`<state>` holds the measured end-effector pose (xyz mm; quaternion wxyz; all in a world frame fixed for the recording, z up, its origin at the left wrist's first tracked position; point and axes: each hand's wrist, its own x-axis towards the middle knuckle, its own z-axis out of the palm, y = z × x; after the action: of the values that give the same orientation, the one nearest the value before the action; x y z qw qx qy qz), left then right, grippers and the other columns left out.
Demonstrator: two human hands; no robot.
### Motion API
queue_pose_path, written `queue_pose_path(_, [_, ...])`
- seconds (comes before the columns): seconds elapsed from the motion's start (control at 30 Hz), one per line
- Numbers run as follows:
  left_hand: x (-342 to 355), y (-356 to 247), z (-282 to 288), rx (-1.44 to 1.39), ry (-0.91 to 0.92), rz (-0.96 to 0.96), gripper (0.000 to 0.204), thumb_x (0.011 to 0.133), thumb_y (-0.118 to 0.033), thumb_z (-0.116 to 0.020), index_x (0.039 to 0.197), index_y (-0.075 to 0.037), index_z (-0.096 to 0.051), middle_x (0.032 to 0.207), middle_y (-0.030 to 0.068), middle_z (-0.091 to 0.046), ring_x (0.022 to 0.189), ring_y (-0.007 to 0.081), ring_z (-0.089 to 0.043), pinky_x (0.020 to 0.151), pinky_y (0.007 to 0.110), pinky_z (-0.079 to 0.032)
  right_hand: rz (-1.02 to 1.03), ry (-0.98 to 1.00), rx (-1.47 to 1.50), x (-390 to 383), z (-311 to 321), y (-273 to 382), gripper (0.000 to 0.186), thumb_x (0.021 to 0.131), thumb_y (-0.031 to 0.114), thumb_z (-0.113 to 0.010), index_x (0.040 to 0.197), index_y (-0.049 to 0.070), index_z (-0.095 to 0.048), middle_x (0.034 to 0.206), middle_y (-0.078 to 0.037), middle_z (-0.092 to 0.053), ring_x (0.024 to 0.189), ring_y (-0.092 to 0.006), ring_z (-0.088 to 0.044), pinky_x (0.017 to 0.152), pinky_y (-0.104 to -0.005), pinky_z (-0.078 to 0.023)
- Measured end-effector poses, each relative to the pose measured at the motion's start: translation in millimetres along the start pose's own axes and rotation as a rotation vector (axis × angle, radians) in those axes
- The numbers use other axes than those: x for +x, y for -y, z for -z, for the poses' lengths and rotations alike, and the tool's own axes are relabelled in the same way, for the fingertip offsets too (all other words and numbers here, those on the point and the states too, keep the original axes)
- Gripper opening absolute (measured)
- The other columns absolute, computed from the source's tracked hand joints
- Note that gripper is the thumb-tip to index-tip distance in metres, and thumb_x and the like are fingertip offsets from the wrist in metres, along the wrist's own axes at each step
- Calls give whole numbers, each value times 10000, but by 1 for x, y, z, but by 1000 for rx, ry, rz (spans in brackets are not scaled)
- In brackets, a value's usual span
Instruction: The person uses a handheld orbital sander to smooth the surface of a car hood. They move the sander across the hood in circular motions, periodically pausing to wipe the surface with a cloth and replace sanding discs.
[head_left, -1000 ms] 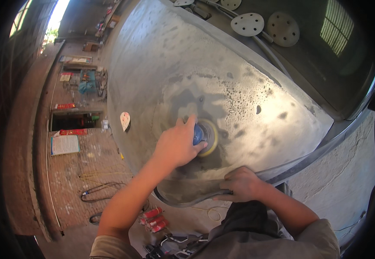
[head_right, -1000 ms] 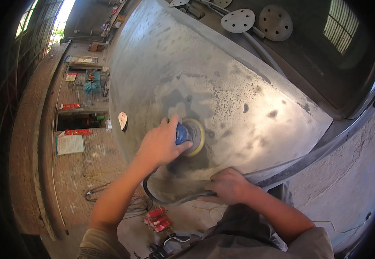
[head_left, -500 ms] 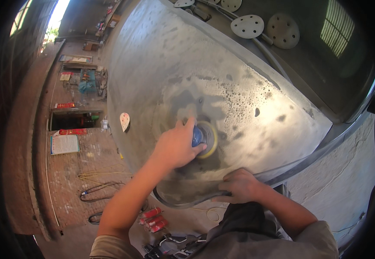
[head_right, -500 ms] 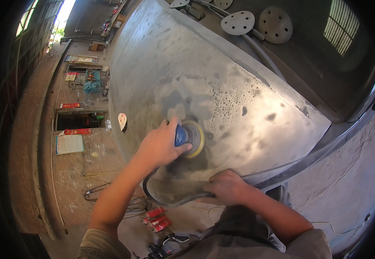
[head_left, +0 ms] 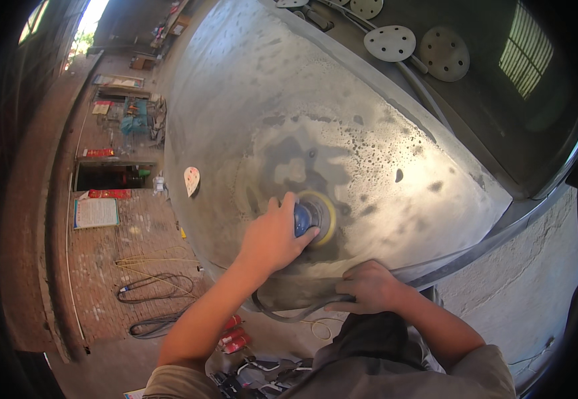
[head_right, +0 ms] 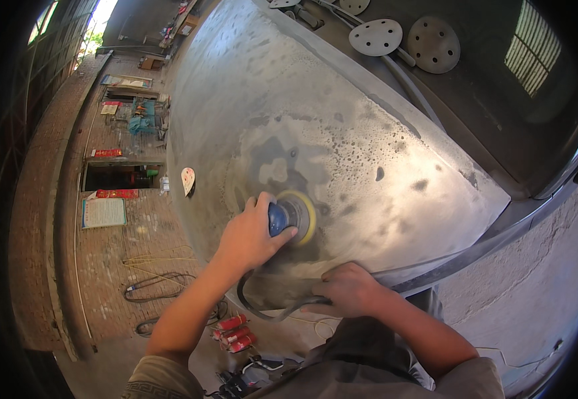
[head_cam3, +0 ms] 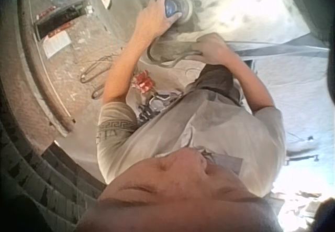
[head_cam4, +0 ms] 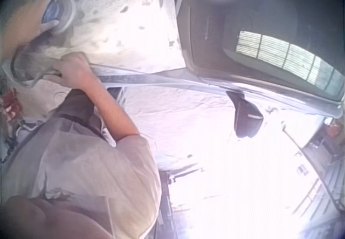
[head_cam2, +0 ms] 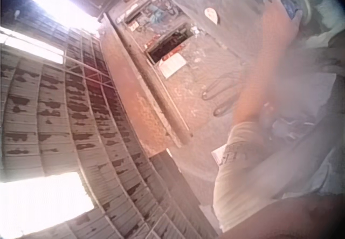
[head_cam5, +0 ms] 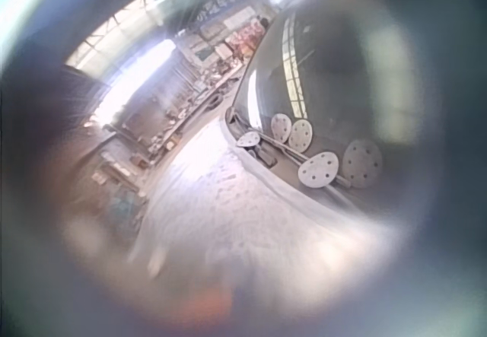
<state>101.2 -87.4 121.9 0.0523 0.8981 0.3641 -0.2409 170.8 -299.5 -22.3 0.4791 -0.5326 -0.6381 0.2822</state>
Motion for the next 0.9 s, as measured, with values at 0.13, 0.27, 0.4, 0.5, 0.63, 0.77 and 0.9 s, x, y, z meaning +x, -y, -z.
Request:
queue_pose_path(0.13, [-3, 30, -12, -83, -100, 86, 702, 934, -504, -833, 1346, -40, -506, 1200, 326, -700, 1075, 539, -711, 926, 580, -568, -97, 183, 0, 0, 6, 4, 516, 988, 644, -712, 1005, 140, -820, 861, -126, -754, 903, -340, -765, 875, -447, -591])
queue_pose_path(0.27, [27, 88, -6, -127, -234, 159, 687, 986, -556, -758, 1329, -13, -513, 1147, 355, -730, 1098, 541, -711, 934, 583, -556, -55, 128, -18, 1, 0, -1, 474, 964, 607, -763, 969, 135, -808, 795, -108, -718, 802, -346, -743, 774, -455, -587])
queue_pose_path(0.4, [45, 122, -3, -216, -275, 225, 653, 1039, -558, -667, 1345, 5, -540, 1209, 358, -720, 1117, 547, -711, 967, 593, -564, -53, 76, -30, 3, 1, 3, 438, 926, 561, -818, 859, 131, -764, 732, -97, -674, 700, -353, -700, 680, -469, -561])
queue_pose_path(0.5, [39, 111, -12, -174, -275, 189, 650, 1059, -541, -631, 1372, 19, -527, 1213, 381, -700, 1086, 568, -712, 948, 599, -571, -75, 79, -61, -10, -1, 12, 393, 887, 470, -854, 777, 116, -722, 673, -87, -619, 656, -376, -659, 642, -505, -533])
queue_pose_path(0.63, [15, 62, -22, -262, -273, 146, 590, 1096, -504, -582, 1376, 9, -507, 1241, 371, -670, 1073, 570, -709, 946, 608, -563, -311, 354, -140, -83, -3, 23, 278, 814, 385, -844, 854, 119, -772, 734, -128, -694, 724, -401, -705, 694, -511, -564])
queue_pose_path(0.77, [5, 36, -4, -342, -210, 42, 541, 1104, -473, -583, 1403, -23, -551, 1276, 314, -667, 1115, 508, -720, 931, 603, -577, -722, 436, -217, -150, -3, 46, 352, 891, 459, -790, 900, 108, -771, 874, -173, -778, 857, -413, -751, 806, -528, -591])
queue_pose_path(0.9, [28, 55, -44, -123, -654, -337, 427, 1113, -416, -588, 1330, -55, -659, 1326, 213, -692, 1212, 401, -702, 914, 544, -602, -1032, 124, -210, -165, -8, 73, 339, 917, 369, -836, 881, 47, -734, 791, -173, -747, 765, -387, -736, 746, -479, -572])
